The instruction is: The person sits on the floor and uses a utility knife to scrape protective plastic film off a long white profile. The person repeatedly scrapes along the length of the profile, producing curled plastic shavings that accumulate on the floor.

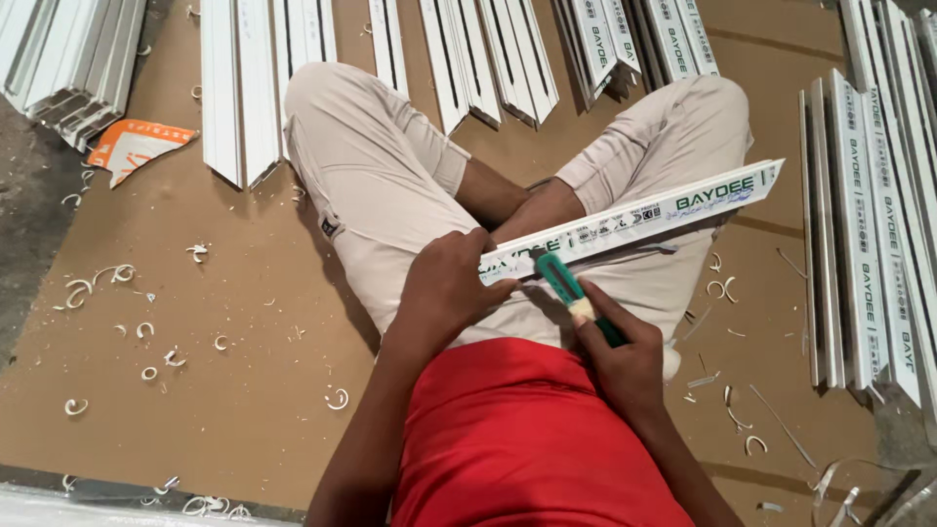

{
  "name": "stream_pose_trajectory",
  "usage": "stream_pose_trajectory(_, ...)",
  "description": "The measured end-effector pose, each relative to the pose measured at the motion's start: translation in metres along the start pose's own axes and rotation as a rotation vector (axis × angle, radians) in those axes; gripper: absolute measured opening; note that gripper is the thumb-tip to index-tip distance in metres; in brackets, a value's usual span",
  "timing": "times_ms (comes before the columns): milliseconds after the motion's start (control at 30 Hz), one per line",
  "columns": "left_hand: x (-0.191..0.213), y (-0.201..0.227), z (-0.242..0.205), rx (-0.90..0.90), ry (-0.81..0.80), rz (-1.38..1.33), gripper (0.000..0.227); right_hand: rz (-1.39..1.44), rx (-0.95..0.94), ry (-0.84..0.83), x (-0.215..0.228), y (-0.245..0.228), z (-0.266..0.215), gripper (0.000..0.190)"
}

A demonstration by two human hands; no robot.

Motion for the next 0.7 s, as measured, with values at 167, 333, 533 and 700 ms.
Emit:
stream_pose_trajectory(167,-0.0016,-0.0007,-0.0001,0.01,0.002,0.018,0.046,-0.095,-0.01,-0.026,-0.0016,0.0044,0.0003,0.048)
stream_pose_trajectory(333,-0.0027,-0.0015,-0.0011,0.008,0.004,0.034,0.045,-0.043,0.051,-0.025,-0.0024,0.0027,0.001,0.049)
stream_pose_trajectory(533,-0.0012,-0.0001,-0.0007,-0.009,0.017,0.015,0.046,-0.009,-0.006,-0.021,-0.0021,0.005,-0.0003,0.048)
stream_pose_trajectory(700,-0.0017,-0.0002,-0.0023,-0.009,0.026,0.018,0.046,-0.044,-0.022,-0.014,-0.002,0.006,-0.0001,0.049)
Point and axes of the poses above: each hand's wrist, its own z-axis towards the middle knuckle, its own x-axis out of the back of the hand, y = z × x, the point moved 8 cm from there along z, towards the middle knuckle, and after that the axes turned 10 degrees about y, right-handed, at the moved point
